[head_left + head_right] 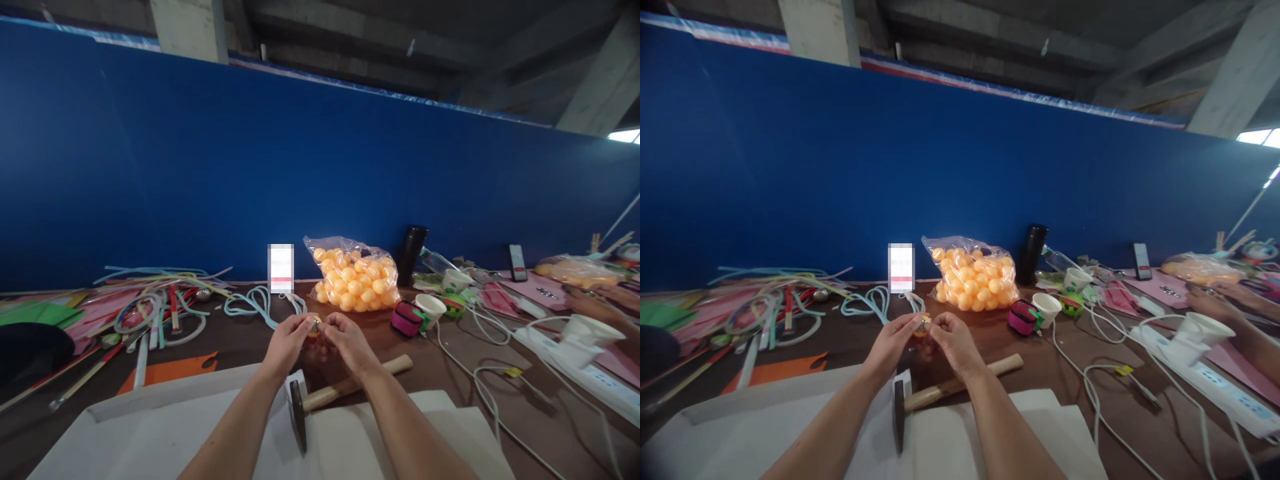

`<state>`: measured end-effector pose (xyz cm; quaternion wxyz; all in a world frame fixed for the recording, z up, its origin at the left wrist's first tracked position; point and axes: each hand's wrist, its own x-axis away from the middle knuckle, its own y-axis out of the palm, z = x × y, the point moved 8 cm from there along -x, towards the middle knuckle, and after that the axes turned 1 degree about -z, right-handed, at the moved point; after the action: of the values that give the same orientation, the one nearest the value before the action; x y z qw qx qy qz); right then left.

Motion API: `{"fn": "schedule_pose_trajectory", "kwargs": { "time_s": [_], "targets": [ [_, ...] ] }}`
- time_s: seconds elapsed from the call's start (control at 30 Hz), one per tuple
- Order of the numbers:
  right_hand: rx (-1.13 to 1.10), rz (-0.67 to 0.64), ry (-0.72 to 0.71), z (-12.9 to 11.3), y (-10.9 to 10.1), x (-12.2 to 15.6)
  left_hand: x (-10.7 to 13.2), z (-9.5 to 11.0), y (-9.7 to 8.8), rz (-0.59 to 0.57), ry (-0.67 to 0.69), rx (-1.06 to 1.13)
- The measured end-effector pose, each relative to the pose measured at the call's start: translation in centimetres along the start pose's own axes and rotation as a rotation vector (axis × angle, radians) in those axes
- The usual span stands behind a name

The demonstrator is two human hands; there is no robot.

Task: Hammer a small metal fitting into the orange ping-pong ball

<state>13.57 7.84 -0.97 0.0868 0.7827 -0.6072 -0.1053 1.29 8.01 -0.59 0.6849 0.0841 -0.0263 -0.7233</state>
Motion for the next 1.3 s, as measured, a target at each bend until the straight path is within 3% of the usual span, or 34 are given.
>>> {"fn": "schedule_pose_trajectory", "kwargs": {
  "time_s": [0.47, 0.67, 0.73, 0.83, 0.93, 1.03, 1.13, 1.3],
  "targets": [
    [0.039, -0.026, 0.024, -0.4, 0.6, 0.5, 0.1, -0.1, 0.5, -0.044, -0.021, 0.087],
    [0.158, 0.046, -0.040, -0.9, 0.3, 0.4, -0.2, -0.2, -0.3, 0.063, 0.015, 0.144],
    [0.265, 0.067, -0.086, -1.9, 0.4, 0.7, -0.2, -0.3, -0.3, 0.075, 0.014, 0.191],
    [0.714, 0.047, -0.214, -4.9, 1.5, 1.9, -0.2, -0.4, -0.5, 0.083, 0.026, 0.251],
    [1.253, -0.070, -0.226, -6.9, 3.2, 3.2, -0.1, -0.2, -0.7, 0.109, 0.058, 0.276],
    [1.641, -0.217, -0.153, -6.9, 3.6, 4.3, -0.1, -0.3, -1.0, 0.149, 0.050, 0.300],
    [1.771, -0.356, -0.067, -5.2, 2.8, 5.3, -0.2, -0.6, -1.2, 0.174, 0.036, 0.333],
    [1.707, -0.348, -0.047, -2.7, 1.2, 6.5, -0.4, -1.0, -1.5, 0.188, 0.035, 0.376]
  ]
}}
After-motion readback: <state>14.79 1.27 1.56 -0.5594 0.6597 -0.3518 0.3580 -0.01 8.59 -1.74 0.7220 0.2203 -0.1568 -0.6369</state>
